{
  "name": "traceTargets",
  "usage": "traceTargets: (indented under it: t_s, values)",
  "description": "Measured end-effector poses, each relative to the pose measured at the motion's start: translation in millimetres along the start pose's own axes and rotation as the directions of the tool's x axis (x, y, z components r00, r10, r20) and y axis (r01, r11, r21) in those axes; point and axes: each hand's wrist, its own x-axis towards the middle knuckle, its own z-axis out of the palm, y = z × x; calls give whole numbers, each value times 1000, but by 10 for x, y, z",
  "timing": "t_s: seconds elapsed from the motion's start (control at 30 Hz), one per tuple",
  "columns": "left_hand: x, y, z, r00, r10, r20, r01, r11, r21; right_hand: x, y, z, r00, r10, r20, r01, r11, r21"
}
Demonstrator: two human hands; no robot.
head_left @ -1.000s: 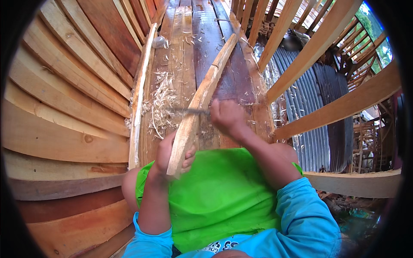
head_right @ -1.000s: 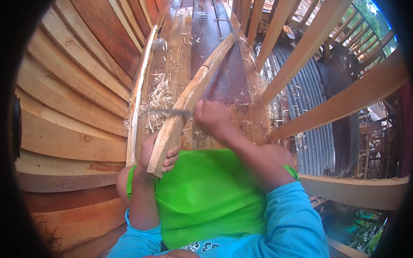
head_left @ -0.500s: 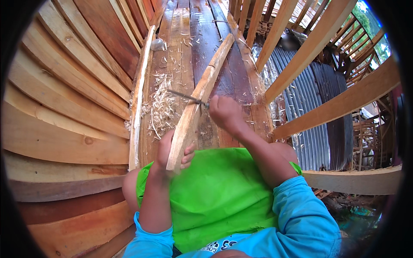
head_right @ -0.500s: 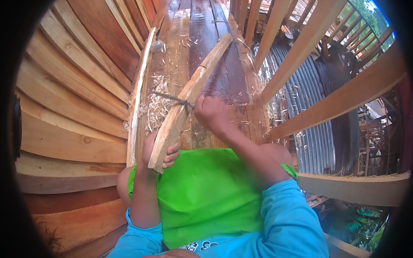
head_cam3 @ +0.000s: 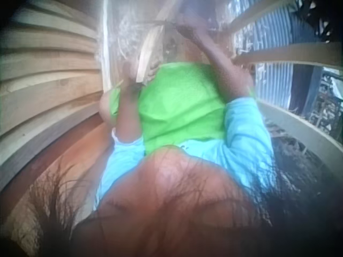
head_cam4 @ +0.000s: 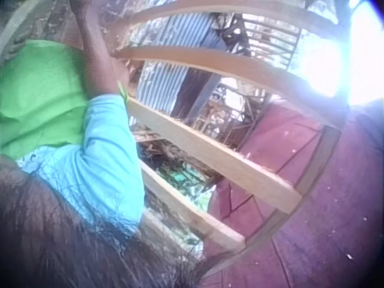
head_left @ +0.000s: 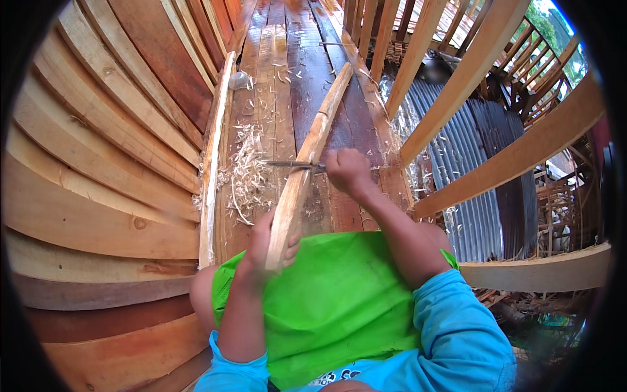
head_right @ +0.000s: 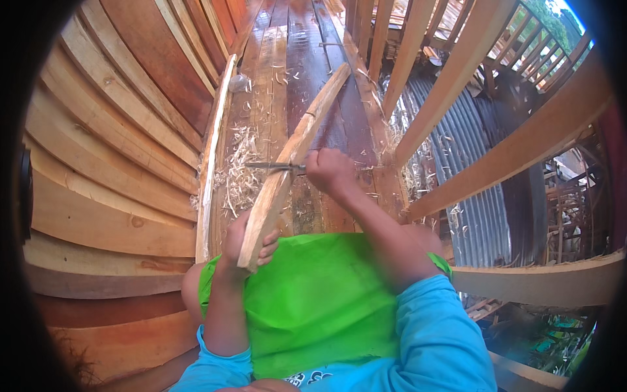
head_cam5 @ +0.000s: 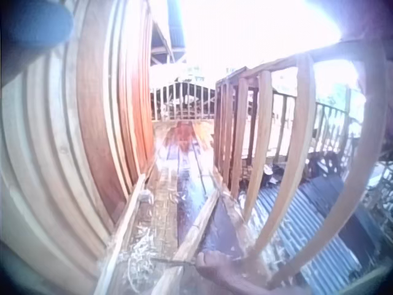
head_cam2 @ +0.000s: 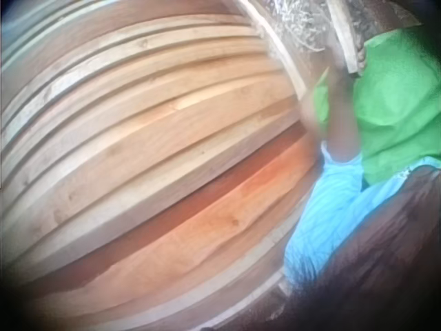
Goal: The person carves a long, thin piece of wood using a knife while seated on a wooden floor. They hold the wood steady with their bare feet and repeatedly scrape the surface to remove shavings.
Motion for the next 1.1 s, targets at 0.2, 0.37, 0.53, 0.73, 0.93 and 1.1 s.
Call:
traceTargets:
  t_s: [0.2,0.37,0.53,0.73,0.93,1.1]
  values:
    - [-61,42,-53,1000,30,4,-30,998,49,-178,-376,-135,996,36,86,-50,985,163]
    - [-46,26,1,999,21,-38,-19,998,58,65,-133,-149,980,190,55,-197,966,166]
    - [-141,136,-94,998,29,50,-31,998,46,-190,-163,-277,981,-194,27,177,938,297]
    - [-158,162,-167,994,-8,106,15,998,-68,-138,-67,-193,961,-271,56,252,941,225]
    - [-153,188,-58,999,-14,36,17,996,-84,53,36,-158,965,-261,17,254,950,182]
    - [-184,178,-74,999,25,42,-27,999,43,-132,-58,-58,914,-399,-71,401,866,299]
